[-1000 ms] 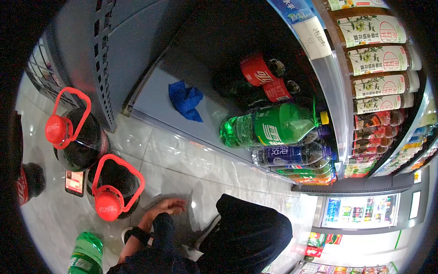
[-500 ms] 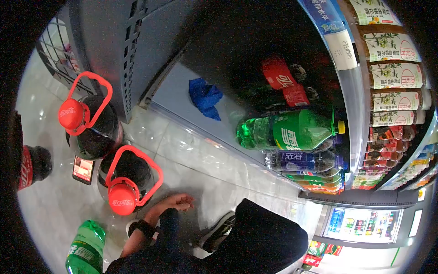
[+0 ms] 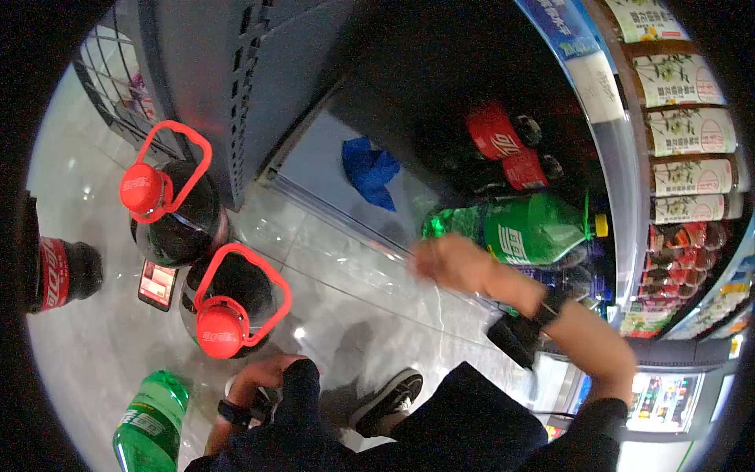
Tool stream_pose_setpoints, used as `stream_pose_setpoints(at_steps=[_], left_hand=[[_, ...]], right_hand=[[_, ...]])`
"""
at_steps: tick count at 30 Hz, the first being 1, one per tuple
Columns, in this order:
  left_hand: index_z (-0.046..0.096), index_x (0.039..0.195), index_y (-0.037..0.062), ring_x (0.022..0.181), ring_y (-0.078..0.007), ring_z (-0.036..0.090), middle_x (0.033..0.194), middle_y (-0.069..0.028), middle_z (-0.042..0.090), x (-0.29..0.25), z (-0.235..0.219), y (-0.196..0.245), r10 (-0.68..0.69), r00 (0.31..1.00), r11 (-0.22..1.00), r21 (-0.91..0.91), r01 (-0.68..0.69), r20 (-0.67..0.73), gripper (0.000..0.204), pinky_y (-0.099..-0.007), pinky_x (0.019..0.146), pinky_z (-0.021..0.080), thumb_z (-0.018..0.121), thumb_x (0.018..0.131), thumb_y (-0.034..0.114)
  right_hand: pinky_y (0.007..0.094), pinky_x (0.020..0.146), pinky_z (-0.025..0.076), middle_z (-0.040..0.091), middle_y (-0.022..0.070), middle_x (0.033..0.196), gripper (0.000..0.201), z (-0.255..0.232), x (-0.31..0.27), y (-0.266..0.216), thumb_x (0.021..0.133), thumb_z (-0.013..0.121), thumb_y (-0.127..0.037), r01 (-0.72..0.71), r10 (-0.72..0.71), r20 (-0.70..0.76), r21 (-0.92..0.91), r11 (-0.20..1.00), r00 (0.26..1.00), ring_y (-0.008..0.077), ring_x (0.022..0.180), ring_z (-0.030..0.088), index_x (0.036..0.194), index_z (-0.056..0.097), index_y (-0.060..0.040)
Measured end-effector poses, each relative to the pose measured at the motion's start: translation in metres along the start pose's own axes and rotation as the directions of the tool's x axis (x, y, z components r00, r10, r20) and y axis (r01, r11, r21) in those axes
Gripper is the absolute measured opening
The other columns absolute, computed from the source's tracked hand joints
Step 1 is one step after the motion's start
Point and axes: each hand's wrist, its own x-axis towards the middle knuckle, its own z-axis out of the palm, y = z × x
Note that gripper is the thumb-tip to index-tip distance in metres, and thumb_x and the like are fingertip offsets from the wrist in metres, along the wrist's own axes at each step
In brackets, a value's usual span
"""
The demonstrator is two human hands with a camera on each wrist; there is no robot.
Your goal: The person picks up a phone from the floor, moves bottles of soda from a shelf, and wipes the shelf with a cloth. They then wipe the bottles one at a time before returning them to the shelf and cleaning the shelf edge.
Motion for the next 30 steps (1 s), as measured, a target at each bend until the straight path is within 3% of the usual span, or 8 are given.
stream_pose_setpoints(at_steps=[3,12,14,16,19,22,27,30], left_hand=[[0.046,0.116,-0.0005,0.099,-0.0205,0.053,0.104,-0.0117,0.058,-0.031,0.004,-0.011,-0.275,0.961,0.954,0.117,0.276,-0.026,0.045,-0.0336,0.086,0.040,0.058,0.074,0.010],[0.056,0.102,0.0021,0.091,-0.0203,0.057,0.091,-0.0098,0.062,-0.048,0.019,0.130,-0.443,0.721,0.869,-0.058,0.491,-0.532,0.029,-0.0302,0.079,0.044,0.056,0.073,0.006],[0.057,0.102,0.0021,0.090,-0.0190,0.057,0.091,-0.0090,0.062,-0.054,0.022,0.128,-0.446,0.692,0.879,-0.133,0.458,-0.567,0.028,-0.0297,0.078,0.044,0.056,0.073,0.006],[0.057,0.101,0.0020,0.089,-0.0177,0.056,0.091,-0.0081,0.062,-0.058,0.025,0.127,-0.448,0.661,0.883,-0.185,0.431,-0.601,0.028,-0.0292,0.078,0.044,0.056,0.073,0.006],[0.058,0.100,0.0020,0.088,-0.0158,0.056,0.090,-0.0069,0.062,-0.060,0.022,0.133,-0.450,0.608,0.888,-0.254,0.384,-0.654,0.027,-0.0285,0.077,0.044,0.056,0.073,0.005],[0.059,0.099,0.0020,0.086,-0.0139,0.056,0.090,-0.0056,0.062,-0.061,0.019,0.150,-0.462,0.557,0.886,-0.331,0.324,-0.690,0.026,-0.0277,0.076,0.044,0.057,0.073,0.005],[0.059,0.095,0.0027,0.076,-0.0071,0.054,0.085,-0.0020,0.061,-0.094,0.021,0.110,-0.469,0.521,0.863,-0.247,0.440,-0.713,0.024,-0.0234,0.066,0.044,0.058,0.072,0.004],[0.057,0.097,0.0028,0.070,-0.0042,0.051,0.084,0.0000,0.058,-0.096,0.020,0.091,-0.301,0.548,0.941,-0.150,0.302,-0.781,0.027,-0.0210,0.059,0.042,0.058,0.070,0.003]], right_hand=[[0.0365,0.077,0.045,0.056,0.0180,0.100,0.022,0.002,0.078,0.019,0.079,0.057,-0.013,0.039,-0.086,-0.667,-0.085,0.996,0.740,0.0326,0.092,0.054,0.100,0.057,-0.0058],[0.0425,0.093,0.034,0.048,0.0178,0.116,0.032,0.023,0.202,0.008,0.079,0.050,-0.007,0.496,-0.476,-0.659,-0.176,0.850,0.583,0.0359,0.106,0.045,0.111,0.051,-0.0066],[0.0441,0.093,0.033,0.044,0.0190,0.120,0.032,0.005,0.245,0.033,0.080,0.048,-0.009,0.332,-0.370,-0.798,-0.226,0.916,0.476,0.0363,0.108,0.042,0.112,0.051,-0.0114],[0.0493,0.092,0.031,0.035,0.0199,0.126,0.029,-0.022,0.295,0.064,0.085,0.042,-0.019,-0.185,-0.088,-0.719,-0.293,0.938,0.689,0.0418,0.112,0.034,0.112,0.052,-0.0172],[0.0518,0.085,0.036,0.037,0.0178,0.121,0.032,-0.050,0.348,0.118,0.082,0.046,-0.023,-0.118,-0.179,-0.781,-0.307,0.944,0.599,0.0405,0.101,0.040,0.110,0.053,-0.0077],[0.0500,0.079,0.040,0.035,0.0151,0.120,0.030,-0.077,0.350,0.087,0.081,0.050,-0.021,-0.495,0.113,-0.879,-0.151,0.855,0.464,0.0394,0.102,0.041,0.105,0.052,-0.0036],[0.0519,0.083,0.038,0.040,0.0169,0.116,0.035,-0.069,0.362,0.095,0.079,0.053,-0.021,-0.420,0.062,-0.963,-0.056,0.906,0.262,0.0407,0.105,0.040,0.110,0.049,-0.0059],[0.0503,0.088,0.036,0.043,0.0191,0.118,0.029,-0.078,0.356,0.123,0.082,0.050,-0.028,-0.268,-0.108,-0.856,-0.275,0.923,0.506,0.0414,0.105,0.042,0.105,0.054,-0.0101]])
